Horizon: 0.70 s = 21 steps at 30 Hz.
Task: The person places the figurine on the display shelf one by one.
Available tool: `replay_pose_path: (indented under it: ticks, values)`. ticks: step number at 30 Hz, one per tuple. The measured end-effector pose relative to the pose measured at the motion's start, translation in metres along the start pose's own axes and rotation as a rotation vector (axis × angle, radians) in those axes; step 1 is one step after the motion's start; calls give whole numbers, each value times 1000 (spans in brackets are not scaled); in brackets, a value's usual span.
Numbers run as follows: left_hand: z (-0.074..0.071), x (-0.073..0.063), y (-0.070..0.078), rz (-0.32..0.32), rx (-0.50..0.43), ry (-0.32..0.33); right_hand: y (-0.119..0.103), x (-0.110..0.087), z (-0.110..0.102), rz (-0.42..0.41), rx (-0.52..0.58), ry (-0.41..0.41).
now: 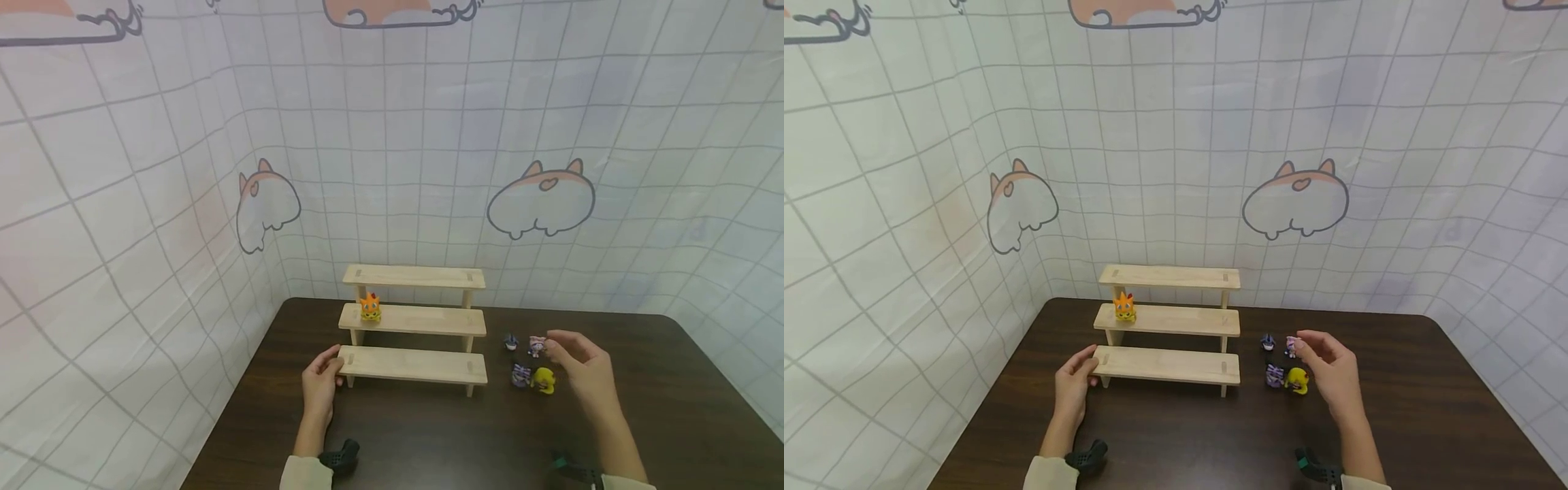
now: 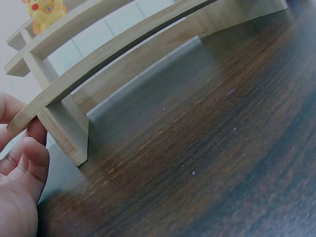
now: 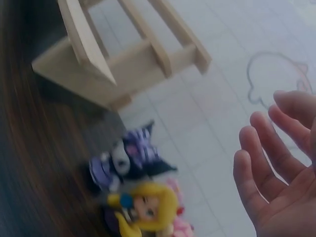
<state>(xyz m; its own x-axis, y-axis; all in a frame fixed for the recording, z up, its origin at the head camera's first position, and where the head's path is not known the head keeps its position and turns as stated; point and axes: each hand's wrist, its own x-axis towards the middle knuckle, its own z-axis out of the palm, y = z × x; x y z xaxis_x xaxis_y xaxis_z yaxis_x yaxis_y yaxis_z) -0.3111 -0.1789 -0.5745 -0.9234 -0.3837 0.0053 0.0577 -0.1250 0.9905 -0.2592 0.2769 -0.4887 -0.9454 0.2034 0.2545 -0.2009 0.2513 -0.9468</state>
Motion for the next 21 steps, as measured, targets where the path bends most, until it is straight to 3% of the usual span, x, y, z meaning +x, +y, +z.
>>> replay_pose_path:
  ticks: [5,14,21]
  values:
    - [0,0,0,-10,4,0,10,1,-15,22,-51,10]
    - [-2,2,1,-15,15,-11,34,1,-30,26,-160,-131]
    - [-2,1,1,-18,11,-16,54,1,-32,23,-207,-178]
